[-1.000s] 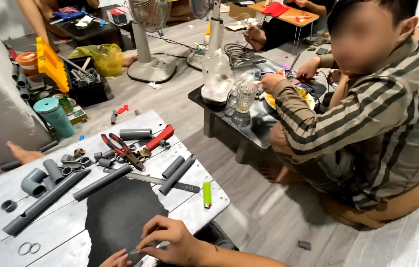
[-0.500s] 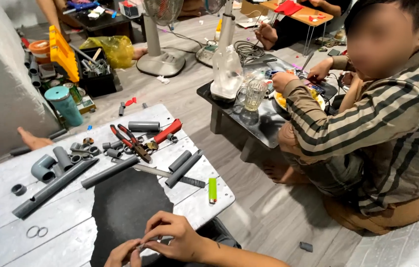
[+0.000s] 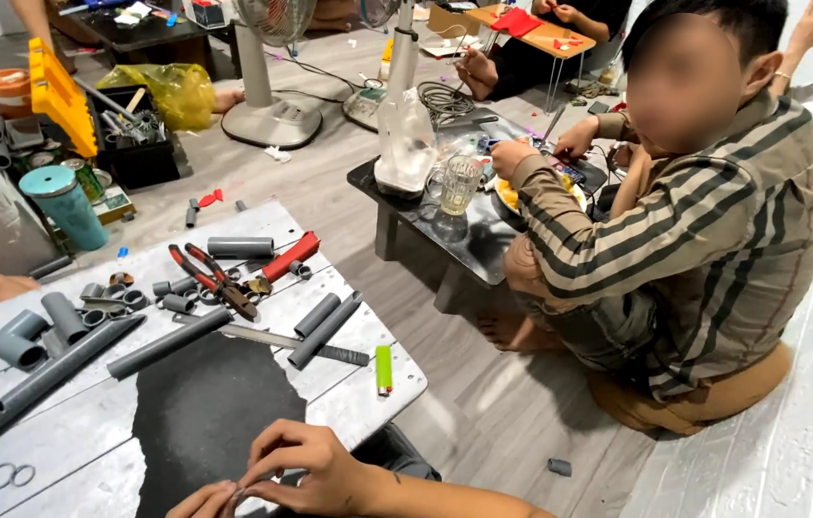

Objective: Sanding a black material sheet and organizing PVC pipe fittings and O-rings on a wooden table

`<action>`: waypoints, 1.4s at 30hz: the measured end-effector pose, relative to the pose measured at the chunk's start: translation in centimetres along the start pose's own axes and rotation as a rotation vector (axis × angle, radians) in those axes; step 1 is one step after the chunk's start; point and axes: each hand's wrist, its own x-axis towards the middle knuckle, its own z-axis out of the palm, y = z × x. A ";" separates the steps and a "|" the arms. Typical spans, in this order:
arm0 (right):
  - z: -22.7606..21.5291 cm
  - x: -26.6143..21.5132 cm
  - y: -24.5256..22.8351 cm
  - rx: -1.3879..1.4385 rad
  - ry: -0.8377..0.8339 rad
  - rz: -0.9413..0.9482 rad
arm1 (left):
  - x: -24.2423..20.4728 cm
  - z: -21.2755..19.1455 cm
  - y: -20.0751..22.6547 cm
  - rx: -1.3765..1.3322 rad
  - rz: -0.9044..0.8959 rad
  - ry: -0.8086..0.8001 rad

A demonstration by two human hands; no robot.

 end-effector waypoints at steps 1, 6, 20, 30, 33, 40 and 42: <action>0.1 -0.1 0.1 0.002 -0.003 0.001 | 0.2 0.0 1.1 0.002 -0.003 0.001; 0.3 -0.1 0.0 0.026 -0.048 0.016 | 1.7 -0.3 3.9 -0.018 0.046 0.232; 0.3 2.2 -1.5 -0.108 0.007 -0.076 | 11.7 -8.0 19.9 -0.028 -0.048 0.198; 0.0 2.3 -1.3 -0.096 0.000 -0.014 | 12.1 -7.8 20.1 -0.075 -0.071 0.171; -0.4 2.6 -1.4 -0.121 -0.035 -0.014 | 12.0 -7.5 19.3 -0.127 -0.078 0.140; -1.7 3.5 1.8 -0.303 -0.209 -0.001 | 10.7 -6.4 17.4 0.141 -0.142 0.109; -2.2 4.0 3.1 -0.463 -0.295 -0.030 | 10.4 -5.7 16.7 0.408 -0.130 0.108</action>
